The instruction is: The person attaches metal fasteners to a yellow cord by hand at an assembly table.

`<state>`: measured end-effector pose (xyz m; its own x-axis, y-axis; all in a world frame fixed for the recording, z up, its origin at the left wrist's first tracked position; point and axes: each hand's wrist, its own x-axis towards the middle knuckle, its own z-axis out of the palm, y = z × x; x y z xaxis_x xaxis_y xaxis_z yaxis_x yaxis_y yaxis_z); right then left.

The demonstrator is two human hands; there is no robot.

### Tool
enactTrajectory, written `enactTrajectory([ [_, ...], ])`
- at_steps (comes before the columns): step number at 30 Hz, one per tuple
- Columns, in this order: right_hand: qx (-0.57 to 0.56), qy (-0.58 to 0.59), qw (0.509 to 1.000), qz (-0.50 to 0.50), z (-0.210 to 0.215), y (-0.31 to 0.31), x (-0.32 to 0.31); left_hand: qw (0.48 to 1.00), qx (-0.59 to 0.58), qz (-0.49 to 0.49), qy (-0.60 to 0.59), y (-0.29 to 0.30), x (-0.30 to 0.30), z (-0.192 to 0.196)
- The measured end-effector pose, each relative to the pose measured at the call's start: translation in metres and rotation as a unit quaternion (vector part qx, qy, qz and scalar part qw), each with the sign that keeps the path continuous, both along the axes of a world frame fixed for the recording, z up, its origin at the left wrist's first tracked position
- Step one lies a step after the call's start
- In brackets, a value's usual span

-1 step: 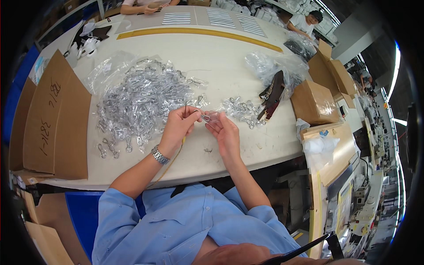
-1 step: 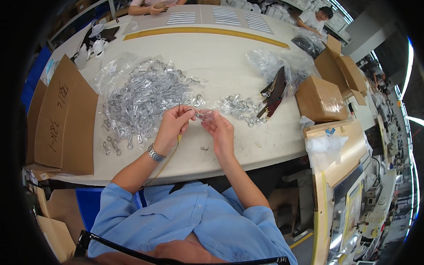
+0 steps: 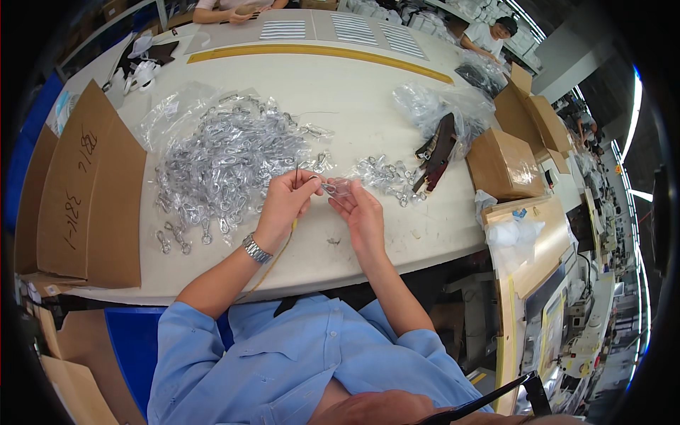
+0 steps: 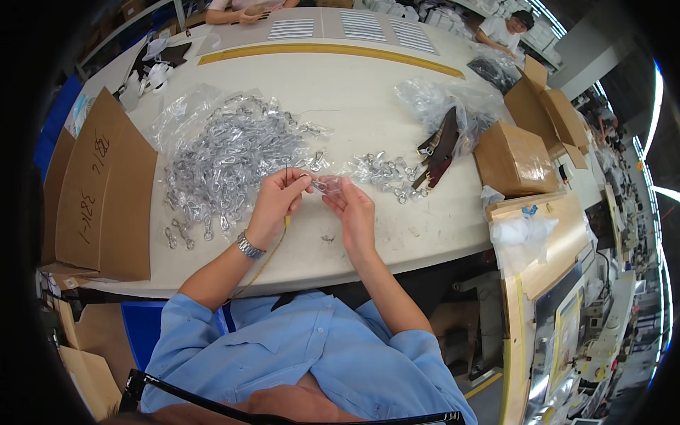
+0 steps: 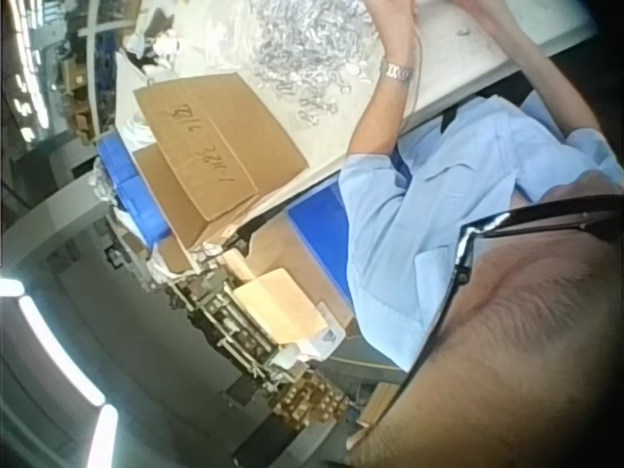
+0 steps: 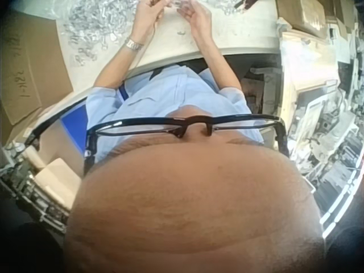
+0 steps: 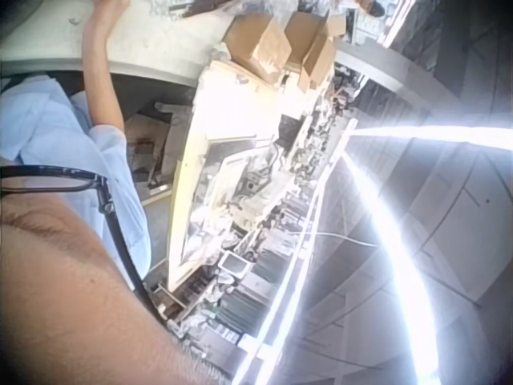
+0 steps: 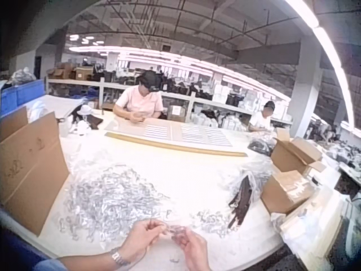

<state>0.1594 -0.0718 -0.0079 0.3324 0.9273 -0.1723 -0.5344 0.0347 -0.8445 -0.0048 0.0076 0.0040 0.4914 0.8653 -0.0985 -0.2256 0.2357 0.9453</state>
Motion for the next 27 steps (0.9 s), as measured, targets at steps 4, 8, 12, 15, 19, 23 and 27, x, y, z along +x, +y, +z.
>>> enactTrajectory([
  [4,-0.007,0.000,1.000,-0.008,-0.004,0.001,-0.003,1.000,0.020,0.016,0.003,-0.002,0.002,0.002],
  [8,0.002,0.004,1.000,-0.010,-0.002,-0.001,-0.010,0.999,0.035,0.003,-0.002,-0.011,0.005,0.006],
  [12,0.010,0.021,1.000,-0.014,0.000,-0.002,-0.016,0.986,0.130,0.008,0.102,-0.015,0.005,0.008],
  [15,0.022,0.015,1.000,-0.008,0.000,-0.004,-0.017,0.986,0.128,-0.006,0.111,-0.015,0.006,0.008],
  [19,0.033,0.022,0.999,0.022,-0.005,-0.005,-0.017,0.995,0.069,-0.039,0.064,-0.011,0.006,0.000],
  [23,0.033,0.052,0.997,0.040,-0.004,-0.005,-0.022,0.995,0.069,-0.045,0.052,-0.009,0.006,0.001],
  [27,0.062,0.028,0.996,0.056,-0.005,0.000,-0.008,0.991,0.052,-0.106,0.063,0.010,-0.006,0.015],
])
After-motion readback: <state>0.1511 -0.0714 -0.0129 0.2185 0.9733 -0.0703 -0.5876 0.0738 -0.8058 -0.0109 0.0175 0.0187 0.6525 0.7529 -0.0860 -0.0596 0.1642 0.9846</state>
